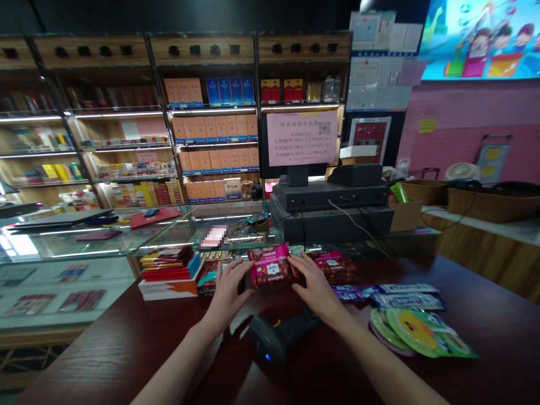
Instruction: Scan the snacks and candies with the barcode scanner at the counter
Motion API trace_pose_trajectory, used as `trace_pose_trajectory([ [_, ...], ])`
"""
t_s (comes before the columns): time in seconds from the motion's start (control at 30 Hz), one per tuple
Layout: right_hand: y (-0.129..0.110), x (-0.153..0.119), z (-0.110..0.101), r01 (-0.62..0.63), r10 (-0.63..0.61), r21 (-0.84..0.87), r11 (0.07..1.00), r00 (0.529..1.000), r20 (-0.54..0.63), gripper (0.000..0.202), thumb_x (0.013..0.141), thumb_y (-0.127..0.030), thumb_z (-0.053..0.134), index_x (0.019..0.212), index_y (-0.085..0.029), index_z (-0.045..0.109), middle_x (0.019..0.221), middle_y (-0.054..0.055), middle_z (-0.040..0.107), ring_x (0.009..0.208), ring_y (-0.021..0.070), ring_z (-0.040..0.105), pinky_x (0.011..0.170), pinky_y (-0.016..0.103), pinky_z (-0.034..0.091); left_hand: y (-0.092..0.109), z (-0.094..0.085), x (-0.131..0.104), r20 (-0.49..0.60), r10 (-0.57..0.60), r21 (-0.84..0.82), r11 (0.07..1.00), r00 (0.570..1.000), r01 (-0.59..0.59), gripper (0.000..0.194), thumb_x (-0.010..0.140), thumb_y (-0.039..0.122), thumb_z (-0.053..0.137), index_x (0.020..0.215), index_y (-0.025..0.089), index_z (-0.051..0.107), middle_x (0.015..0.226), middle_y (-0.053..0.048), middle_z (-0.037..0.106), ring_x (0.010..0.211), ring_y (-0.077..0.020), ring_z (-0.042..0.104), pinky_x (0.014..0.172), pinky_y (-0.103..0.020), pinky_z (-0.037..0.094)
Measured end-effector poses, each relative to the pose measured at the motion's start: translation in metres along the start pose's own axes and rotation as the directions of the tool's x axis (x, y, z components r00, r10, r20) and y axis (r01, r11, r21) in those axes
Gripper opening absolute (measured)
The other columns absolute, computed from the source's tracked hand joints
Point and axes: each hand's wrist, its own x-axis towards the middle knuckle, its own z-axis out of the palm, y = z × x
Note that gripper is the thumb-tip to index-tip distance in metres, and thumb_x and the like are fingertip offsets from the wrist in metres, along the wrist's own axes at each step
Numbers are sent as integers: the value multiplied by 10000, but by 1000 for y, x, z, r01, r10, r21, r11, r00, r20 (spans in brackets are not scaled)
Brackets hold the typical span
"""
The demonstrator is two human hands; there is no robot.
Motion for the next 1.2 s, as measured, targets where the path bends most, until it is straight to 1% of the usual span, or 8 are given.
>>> trace_pose_trajectory([
  [0.13, -8, -5, 6, 201, -209, -72, 977, 970, -122, 660, 809, -38, 481, 1427, -269, 499, 1448, 47, 554, 1451, 254, 354, 1153, 538, 350, -7, 2, -13, -151, 103, 103, 991, 983, -88, 640, 836, 216, 686, 1428, 266, 447, 1356, -93, 615, 1336, -305, 475, 1179, -664, 155],
  [0.23, -13, -9, 6, 281, -309, -170, 945, 936, -168, 604, 885, -69, 483, 1452, -275, 461, 1430, 53, 572, 1451, 253, 356, 1157, 535, 338, -5, -1, -18, -215, 157, 161, 979, 964, -123, 633, 861, 270, 692, 1437, 254, 430, 1338, -92, 628, 1327, -302, 483, 1190, -646, 137],
  [0.43, -10, -18, 1, 352, -397, -271, 896, 908, -135, 552, 932, -141, 541, 1462, -258, 441, 1397, 72, 602, 1436, 271, 382, 1161, 559, 306, 2, -12, -23, -197, 240, 210, 957, 950, -198, 592, 892, 338, 667, 1433, 255, 442, 1296, -81, 654, 1298, -284, 511, 1212, -605, 84],
  [0.6, -3, -24, 3, 389, -421, -221, 895, 898, -127, 472, 925, -116, 514, 1378, -246, 535, 1302, 86, 668, 1388, 266, 459, 1141, 555, 321, 4, -12, -26, -191, 215, 105, 975, 958, -198, 440, 890, 373, 666, 1299, 266, 544, 1191, -52, 698, 1233, -266, 557, 1210, -604, 78],
  [0.7, -3, -25, 6, 378, -404, -181, 908, 904, -138, 360, 938, -135, 528, 1270, -249, 608, 1220, 67, 712, 1321, 253, 535, 1118, 528, 338, 4, -7, -28, -227, 167, 37, 986, 959, -162, 320, 895, 356, 662, 1190, 261, 584, 1130, -38, 709, 1195, -253, 578, 1200, -596, 131],
  [0.87, -12, -23, 10, 304, -318, -110, 946, 936, -152, 88, 963, -280, 590, 996, -251, 666, 996, 21, 759, 1122, 234, 650, 1046, 463, 364, 4, 3, -27, -302, 43, -1, 999, 952, -46, 134, 912, 320, 634, 1025, 252, 612, 982, -8, 715, 1061, -227, 637, 1159, -574, 243],
  [1.03, -19, -19, 13, 205, -204, -9, 979, 963, -178, 189, 971, -399, 567, 932, -244, 669, 927, 25, 736, 976, 222, 664, 955, 418, 397, -1, 8, -26, -290, -6, -14, 1000, 957, 2, 215, 882, 327, 668, 1055, 240, 574, 1051, -29, 699, 1050, -230, 641, 1142, -575, 287],
  [1.2, -19, -14, 19, -30, 68, 189, 981, 977, -200, 355, 934, -509, 564, 733, -221, 614, 823, 29, 674, 827, 217, 620, 802, 353, 443, -7, 15, -28, -222, 60, 11, 998, 973, -59, 424, 842, 299, 713, 1197, 227, 494, 1004, -28, 654, 996, -217, 636, 1139, -546, 325],
])
